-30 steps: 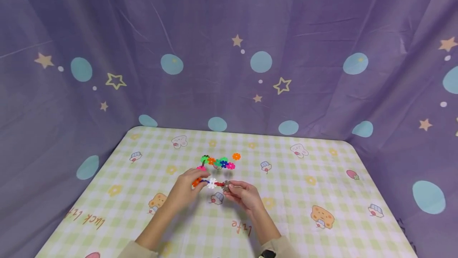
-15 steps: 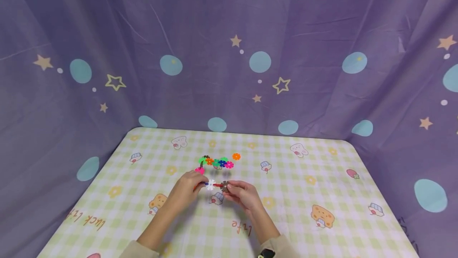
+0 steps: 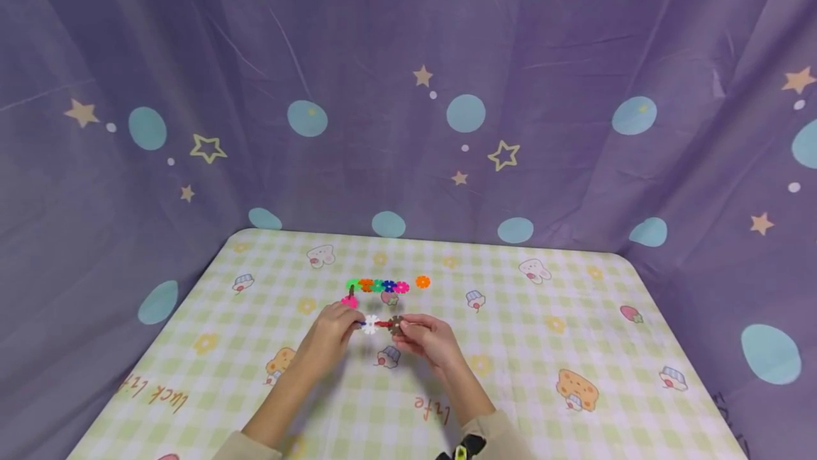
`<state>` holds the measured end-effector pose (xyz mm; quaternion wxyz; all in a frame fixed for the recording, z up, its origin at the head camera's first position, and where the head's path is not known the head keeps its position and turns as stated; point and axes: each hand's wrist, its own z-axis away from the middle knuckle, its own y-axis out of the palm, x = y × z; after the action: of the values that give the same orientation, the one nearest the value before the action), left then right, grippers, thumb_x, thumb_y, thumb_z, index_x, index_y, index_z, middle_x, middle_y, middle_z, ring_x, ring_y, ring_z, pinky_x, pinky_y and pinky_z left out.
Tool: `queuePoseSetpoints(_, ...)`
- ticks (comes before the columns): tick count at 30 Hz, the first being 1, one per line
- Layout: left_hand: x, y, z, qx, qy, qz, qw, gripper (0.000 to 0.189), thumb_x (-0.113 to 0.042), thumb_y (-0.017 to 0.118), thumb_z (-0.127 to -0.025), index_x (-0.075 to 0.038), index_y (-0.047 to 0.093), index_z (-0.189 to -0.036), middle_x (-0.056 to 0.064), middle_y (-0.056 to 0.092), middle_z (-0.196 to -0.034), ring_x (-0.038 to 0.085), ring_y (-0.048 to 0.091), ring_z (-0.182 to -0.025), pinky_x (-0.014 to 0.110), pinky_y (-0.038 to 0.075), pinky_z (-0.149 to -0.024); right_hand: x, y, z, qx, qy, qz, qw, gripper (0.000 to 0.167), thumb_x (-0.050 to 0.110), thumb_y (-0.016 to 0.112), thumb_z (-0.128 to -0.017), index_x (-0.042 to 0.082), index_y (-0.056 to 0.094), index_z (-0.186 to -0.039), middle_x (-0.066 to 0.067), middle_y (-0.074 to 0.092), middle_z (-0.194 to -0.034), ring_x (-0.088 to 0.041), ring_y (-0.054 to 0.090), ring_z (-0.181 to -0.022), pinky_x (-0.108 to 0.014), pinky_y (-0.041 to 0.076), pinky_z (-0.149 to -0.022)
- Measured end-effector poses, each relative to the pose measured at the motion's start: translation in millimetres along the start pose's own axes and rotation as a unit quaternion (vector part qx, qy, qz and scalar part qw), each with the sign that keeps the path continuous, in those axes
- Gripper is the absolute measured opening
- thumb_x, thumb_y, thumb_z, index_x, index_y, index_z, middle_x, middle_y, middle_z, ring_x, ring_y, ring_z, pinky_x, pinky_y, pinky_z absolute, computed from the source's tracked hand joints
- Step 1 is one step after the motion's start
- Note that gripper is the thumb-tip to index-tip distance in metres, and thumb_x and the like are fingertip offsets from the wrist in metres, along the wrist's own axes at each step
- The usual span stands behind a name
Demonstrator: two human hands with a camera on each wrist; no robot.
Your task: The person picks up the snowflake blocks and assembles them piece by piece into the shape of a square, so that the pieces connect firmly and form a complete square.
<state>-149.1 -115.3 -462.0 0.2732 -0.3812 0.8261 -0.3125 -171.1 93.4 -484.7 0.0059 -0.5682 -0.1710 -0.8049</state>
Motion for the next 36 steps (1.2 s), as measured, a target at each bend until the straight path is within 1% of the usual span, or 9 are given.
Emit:
queuePoseSetpoints(7, 4.8, -1.9, -1.9, -0.045, -0.002, -0.021, 0.9988, 0.015, 0.003, 0.074, -0.073, -0.006, 0.068, -0.083, 0.004, 0.067, -0.08, 0.018, 0.061, -0.08, 0.031, 0.056, -0.078, 8, 4, -17.9, -0.042, -0.073, 0.067, 0.9942, 0.04, 0.025, 0.059, -0.096, -0.007, 0.06, -0.121, -0.006, 0.074, -0.091, -0.013, 0.072, -0.077, -0.027, 0.061, -0.073)
queuePoseSetpoints(10, 6.3, -3.6, -2.5, -0.063, -0.007, -0.031, 0.9975, 0.015, 0.003, 0.074, -0.074, -0.006, 0.068, -0.084, 0.005, 0.067, -0.081, 0.019, 0.062, -0.081, 0.031, 0.056, -0.077, 5, -1, -30.8, -0.07, -0.144, 0.167, 0.9728, 0.036, 0.026, 0.058, -0.097, -0.004, 0.066, -0.113, -0.016, 0.074, -0.096, -0.021, 0.073, -0.08, -0.032, 0.062, -0.074)
queuePoseSetpoints(12, 7.9, -4.4, -2.4, -0.073, -0.014, -0.039, 0.9965, 0.014, 0.002, 0.075, -0.074, -0.006, 0.068, -0.084, 0.005, 0.067, -0.081, 0.02, 0.063, -0.081, 0.032, 0.056, -0.078, 2, -6, -39.7, -0.071, -0.195, 0.278, 0.9377, 0.03, 0.021, 0.058, -0.096, -0.003, 0.067, -0.112, -0.019, 0.072, -0.103, -0.026, 0.072, -0.089, -0.037, 0.061, -0.079)
queuePoseSetpoints(16, 11.2, -5.3, -1.5, -0.074, -0.028, -0.049, 0.9957, 0.014, 0.001, 0.076, -0.074, -0.006, 0.068, -0.083, 0.005, 0.068, -0.082, 0.021, 0.064, -0.082, 0.032, 0.056, -0.078, -4, -12, -55.1, -0.03, -0.264, 0.503, 0.8225, 0.033, 0.015, 0.058, -0.095, -0.002, 0.061, -0.123, -0.02, 0.065, -0.123, -0.034, 0.062, -0.116, -0.045, 0.05, -0.102)
queuePoseSetpoints(18, 12.1, -5.5, -1.1, -0.069, -0.031, -0.052, 0.9958, 0.013, 0.0, 0.075, -0.074, -0.006, 0.068, -0.082, 0.005, 0.068, -0.082, 0.021, 0.064, -0.082, 0.033, 0.056, -0.078, -6, -14, -60.9, 0.008, -0.276, 0.563, 0.7792, 0.038, 0.015, 0.056, -0.096, -0.003, 0.055, -0.13, -0.021, 0.058, -0.133, -0.037, 0.054, -0.126, -0.048, 0.043, -0.109)
queuePoseSetpoints(21, 12.9, -5.3, 0.0, -0.055, -0.038, -0.057, 0.9961, 0.012, 0.0, 0.074, -0.076, -0.007, 0.067, -0.083, 0.005, 0.068, -0.082, 0.021, 0.064, -0.081, 0.033, 0.056, -0.078, -7, -14, -66.5, 0.041, -0.277, 0.606, 0.7441, 0.042, 0.016, 0.055, -0.097, -0.002, 0.051, -0.135, -0.021, 0.053, -0.139, -0.037, 0.049, -0.132, -0.049, 0.039, -0.112)
queuePoseSetpoints(23, 13.0, -4.6, 1.2, -0.045, -0.043, -0.058, 0.9964, 0.011, 0.0, 0.073, -0.076, -0.007, 0.067, -0.083, 0.005, 0.068, -0.082, 0.021, 0.064, -0.082, 0.034, 0.056, -0.08, -8, -15, -67.6, 0.048, -0.276, 0.623, 0.7303, 0.043, 0.017, 0.057, -0.096, -0.002, 0.052, -0.134, -0.021, 0.054, -0.139, -0.036, 0.05, -0.131, -0.048, 0.041, -0.111)
queuePoseSetpoints(26, 13.5, -3.1, 3.7, -0.035, -0.046, -0.062, 0.9964, 0.011, 0.001, 0.073, -0.076, -0.006, 0.067, -0.083, 0.005, 0.067, -0.082, 0.022, 0.064, -0.082, 0.034, 0.055, -0.081, -10, -15, -65.7, 0.056, -0.257, 0.637, 0.7248, 0.045, 0.019, 0.059, -0.095, -0.001, 0.052, -0.134, -0.019, 0.055, -0.138, -0.034, 0.052, -0.13, -0.047, 0.041, -0.111)
queuePoseSetpoints(36, 21.0, 3.6, 8.5, -0.049, -0.027, -0.067, 0.9962, 0.013, 0.003, 0.074, -0.074, -0.006, 0.065, -0.079, 0.005, 0.066, -0.078, 0.022, 0.061, -0.078, 0.033, 0.053, -0.072, -10, -15, -63.7, 0.059, -0.25, 0.619, 0.7422, 0.042, 0.02, 0.061, -0.094, 0.002, 0.055, -0.132, -0.016, 0.057, -0.136, -0.033, 0.054, -0.128, -0.046, 0.042, -0.111)
